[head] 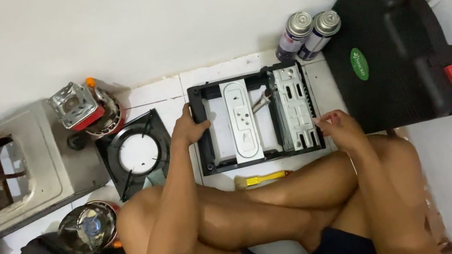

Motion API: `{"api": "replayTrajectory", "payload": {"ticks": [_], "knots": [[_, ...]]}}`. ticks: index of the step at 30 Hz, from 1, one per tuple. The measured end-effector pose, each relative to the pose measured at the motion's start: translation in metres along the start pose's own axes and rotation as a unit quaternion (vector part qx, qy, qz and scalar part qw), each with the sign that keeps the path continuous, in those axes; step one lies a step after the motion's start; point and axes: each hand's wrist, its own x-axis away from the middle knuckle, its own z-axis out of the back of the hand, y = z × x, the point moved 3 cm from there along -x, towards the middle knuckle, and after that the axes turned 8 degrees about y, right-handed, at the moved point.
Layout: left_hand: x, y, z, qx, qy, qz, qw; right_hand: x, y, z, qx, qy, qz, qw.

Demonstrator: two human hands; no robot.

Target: Disassembling a portable gas stove by unscrewing the burner assembly and internal components using a screwdriver.

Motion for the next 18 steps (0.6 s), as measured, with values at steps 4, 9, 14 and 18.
{"api": "replayTrajectory", "payload": {"ticks": [4,9,14,18], "knots": [[-0.01,-0.001,-0.017,0.011,-0.014,-0.015,1.0,-0.007,0.007,0.02,0.093,-0.002,-0.01,0.996],[-0.006,0.003,-0.021,-0.001,-0.022,-0.03,0.999,-0.007,0.019,0.02,0.183,-0.004,0.005,0.983],[-0.003,0.008,-0.018,-0.012,-0.022,-0.022,0.999,0.003,-0.028,0.034,0.191,0.067,0.067,0.977],[-0.001,0.008,-0.016,-0.029,-0.039,-0.01,0.999,0.074,-0.155,0.016,-0.101,0.037,0.114,0.988]]}}
